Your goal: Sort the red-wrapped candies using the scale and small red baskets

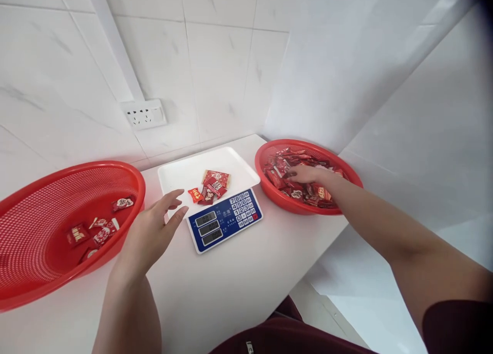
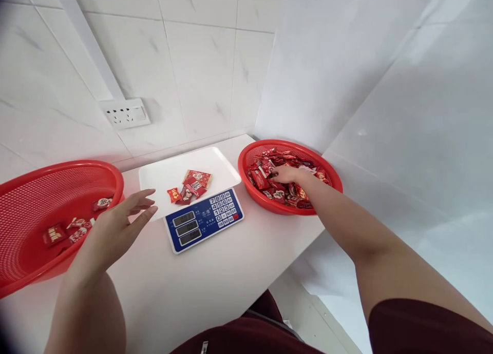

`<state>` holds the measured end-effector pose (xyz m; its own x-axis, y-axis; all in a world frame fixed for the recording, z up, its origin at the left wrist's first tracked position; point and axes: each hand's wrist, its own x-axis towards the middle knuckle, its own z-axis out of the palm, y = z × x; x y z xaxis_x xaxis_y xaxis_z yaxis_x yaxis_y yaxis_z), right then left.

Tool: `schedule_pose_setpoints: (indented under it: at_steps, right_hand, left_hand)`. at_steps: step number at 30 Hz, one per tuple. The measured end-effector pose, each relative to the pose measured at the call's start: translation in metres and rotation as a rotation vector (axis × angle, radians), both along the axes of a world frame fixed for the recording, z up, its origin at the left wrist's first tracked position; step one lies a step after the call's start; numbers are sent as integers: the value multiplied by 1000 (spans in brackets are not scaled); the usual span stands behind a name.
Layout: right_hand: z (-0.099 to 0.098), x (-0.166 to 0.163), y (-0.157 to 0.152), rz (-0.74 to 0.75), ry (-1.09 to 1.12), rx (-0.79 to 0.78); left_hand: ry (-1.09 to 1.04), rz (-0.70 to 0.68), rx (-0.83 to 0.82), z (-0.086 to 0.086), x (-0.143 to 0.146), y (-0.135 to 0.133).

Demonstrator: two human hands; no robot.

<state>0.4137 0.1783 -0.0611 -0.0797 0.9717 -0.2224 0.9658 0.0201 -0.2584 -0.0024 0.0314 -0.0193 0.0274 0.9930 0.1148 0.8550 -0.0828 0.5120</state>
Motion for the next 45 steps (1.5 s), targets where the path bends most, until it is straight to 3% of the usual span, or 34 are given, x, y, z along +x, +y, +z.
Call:
schedule_pose_setpoints:
  at_steps: [3,9,15,22,29,33,38,42,45]
  right_hand:
    - [-9,-5,5,10,-71,-93]
    - [-18,-8,-1,61,-91,-100]
    - [-4,3,-13,111,1,-39]
    - [29,6,-27,-143,264,78]
    - [38,-6,-37,-326,329,142]
    - [46,-41,-37,-262,470,180]
    - [54,-121,-32,-41,729,56]
    - [47,-182,-29,119,925,-97]
    - [41,-203,-30,191,945,-87]
  left_hand:
    - [17,0,0,0,1,-1]
    - [17,-16,11,-1,0,-1]
    - [20,-8,10,-2,-2,1]
    - [35,23,6,-3,-3,2]
    - [25,11,28,-3,-4,1]
    - [15,0,34,-3,-2,-2]
    - [-33,-10,39,-2,-1,-5]
    - [-55,12,51,-1,-3,-10]
    - [-68,10,62,0,-5,-12]
